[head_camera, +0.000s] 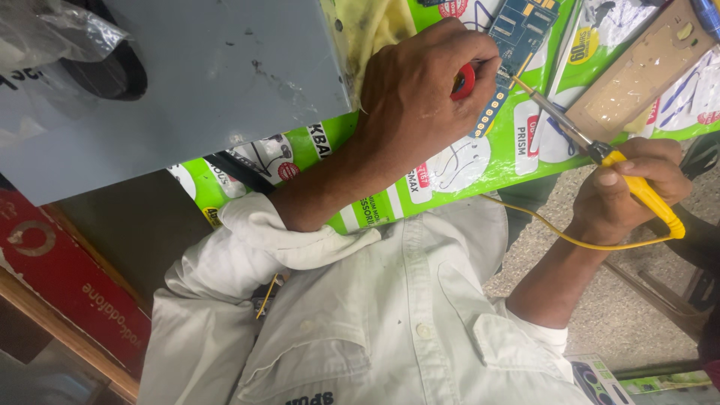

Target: The person opens a cardboard box and removes a small electronic component. They then use a soldering iron and solder wire to attach the component to a circuit board. The person carefully applies heat and solder to secure the connection.

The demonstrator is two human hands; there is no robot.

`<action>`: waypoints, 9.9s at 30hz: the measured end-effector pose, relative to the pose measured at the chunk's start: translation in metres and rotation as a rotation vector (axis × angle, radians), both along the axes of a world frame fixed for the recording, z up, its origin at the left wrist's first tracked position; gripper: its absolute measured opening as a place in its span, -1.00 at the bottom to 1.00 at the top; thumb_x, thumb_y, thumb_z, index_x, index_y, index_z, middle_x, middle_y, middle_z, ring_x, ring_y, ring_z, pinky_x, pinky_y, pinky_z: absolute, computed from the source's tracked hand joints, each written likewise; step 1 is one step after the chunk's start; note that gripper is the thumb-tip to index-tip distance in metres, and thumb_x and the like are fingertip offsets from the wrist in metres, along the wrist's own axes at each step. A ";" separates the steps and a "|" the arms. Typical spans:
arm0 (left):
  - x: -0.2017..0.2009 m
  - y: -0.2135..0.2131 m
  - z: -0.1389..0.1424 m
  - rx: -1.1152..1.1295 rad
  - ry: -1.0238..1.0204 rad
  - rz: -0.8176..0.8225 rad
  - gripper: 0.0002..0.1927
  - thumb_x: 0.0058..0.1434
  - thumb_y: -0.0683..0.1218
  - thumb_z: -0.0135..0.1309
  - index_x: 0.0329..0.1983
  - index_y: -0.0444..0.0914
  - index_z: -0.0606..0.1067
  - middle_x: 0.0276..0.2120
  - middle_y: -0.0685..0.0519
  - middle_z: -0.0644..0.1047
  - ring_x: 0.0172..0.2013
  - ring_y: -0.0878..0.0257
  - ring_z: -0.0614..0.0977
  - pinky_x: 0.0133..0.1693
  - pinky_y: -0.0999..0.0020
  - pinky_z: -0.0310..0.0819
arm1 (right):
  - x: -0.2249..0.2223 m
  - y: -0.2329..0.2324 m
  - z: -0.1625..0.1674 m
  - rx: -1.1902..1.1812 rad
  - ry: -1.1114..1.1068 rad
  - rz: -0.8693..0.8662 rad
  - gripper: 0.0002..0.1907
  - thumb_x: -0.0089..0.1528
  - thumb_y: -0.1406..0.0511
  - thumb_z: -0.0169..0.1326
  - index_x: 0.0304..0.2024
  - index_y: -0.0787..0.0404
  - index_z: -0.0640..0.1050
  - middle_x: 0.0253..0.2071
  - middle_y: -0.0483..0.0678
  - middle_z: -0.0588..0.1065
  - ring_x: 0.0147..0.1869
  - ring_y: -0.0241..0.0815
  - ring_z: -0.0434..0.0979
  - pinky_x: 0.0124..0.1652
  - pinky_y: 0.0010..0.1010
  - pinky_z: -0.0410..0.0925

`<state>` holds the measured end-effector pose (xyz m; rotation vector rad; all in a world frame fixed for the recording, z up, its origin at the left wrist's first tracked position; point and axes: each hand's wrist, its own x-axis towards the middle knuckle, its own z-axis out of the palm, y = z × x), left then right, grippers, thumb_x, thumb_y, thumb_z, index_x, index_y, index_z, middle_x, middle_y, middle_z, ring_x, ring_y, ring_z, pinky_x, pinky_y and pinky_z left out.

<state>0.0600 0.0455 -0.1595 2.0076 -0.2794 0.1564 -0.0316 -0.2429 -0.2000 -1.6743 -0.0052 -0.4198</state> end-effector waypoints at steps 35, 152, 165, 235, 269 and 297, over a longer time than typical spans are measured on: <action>-0.001 0.000 0.002 0.025 0.025 -0.016 -0.86 0.25 -0.16 0.27 -0.25 -0.16 0.50 -0.34 0.08 0.53 -0.40 0.09 0.64 -0.36 0.18 0.46 | 0.001 -0.001 0.002 0.024 0.014 0.025 -0.62 0.15 0.17 0.46 -0.25 0.20 0.52 -0.15 -0.04 0.44 -0.16 -0.25 0.42 -0.11 -0.48 0.27; 0.003 0.001 0.030 0.070 0.026 -0.031 -0.89 0.31 -0.14 0.20 -0.20 -0.19 0.48 -0.30 0.06 0.57 -0.35 0.09 0.68 -0.33 0.20 0.53 | 0.006 0.001 0.020 0.096 0.100 0.134 -0.79 0.18 0.44 0.37 -0.21 0.26 0.58 -0.18 -0.01 0.51 -0.12 -0.21 0.54 -0.05 -0.49 0.42; 0.001 0.000 0.027 0.098 0.045 0.004 -0.88 0.30 -0.12 0.21 -0.20 -0.18 0.49 -0.27 0.06 0.59 -0.32 0.05 0.68 -0.29 0.16 0.53 | 0.006 0.001 0.021 0.129 0.120 0.125 -0.78 0.16 0.46 0.36 -0.20 0.25 0.58 -0.17 -0.02 0.51 -0.07 -0.21 0.52 0.01 -0.49 0.37; -0.002 -0.001 0.025 0.079 0.045 0.003 -0.86 0.29 -0.13 0.20 -0.20 -0.18 0.46 -0.31 0.05 0.56 -0.34 0.04 0.66 -0.31 0.14 0.51 | 0.006 0.007 0.025 0.110 0.079 0.121 -0.79 0.19 0.45 0.37 -0.19 0.24 0.58 -0.18 0.02 0.53 -0.14 -0.22 0.54 -0.07 -0.51 0.40; -0.003 -0.003 0.024 0.092 0.048 0.013 -0.88 0.30 -0.11 0.20 -0.20 -0.18 0.49 -0.29 0.05 0.58 -0.34 0.04 0.67 -0.29 0.15 0.52 | 0.003 0.005 0.021 0.084 0.076 0.119 -0.77 0.18 0.44 0.39 -0.21 0.22 0.57 -0.19 0.02 0.54 -0.15 -0.23 0.54 -0.09 -0.52 0.39; -0.004 -0.001 0.025 0.080 0.043 0.013 -0.87 0.28 -0.13 0.21 -0.20 -0.19 0.47 -0.30 0.05 0.57 -0.33 0.06 0.67 -0.29 0.17 0.52 | 0.006 0.005 0.023 0.107 0.045 0.146 -0.77 0.18 0.42 0.40 -0.22 0.21 0.56 -0.17 0.01 0.51 -0.16 -0.24 0.50 -0.11 -0.53 0.39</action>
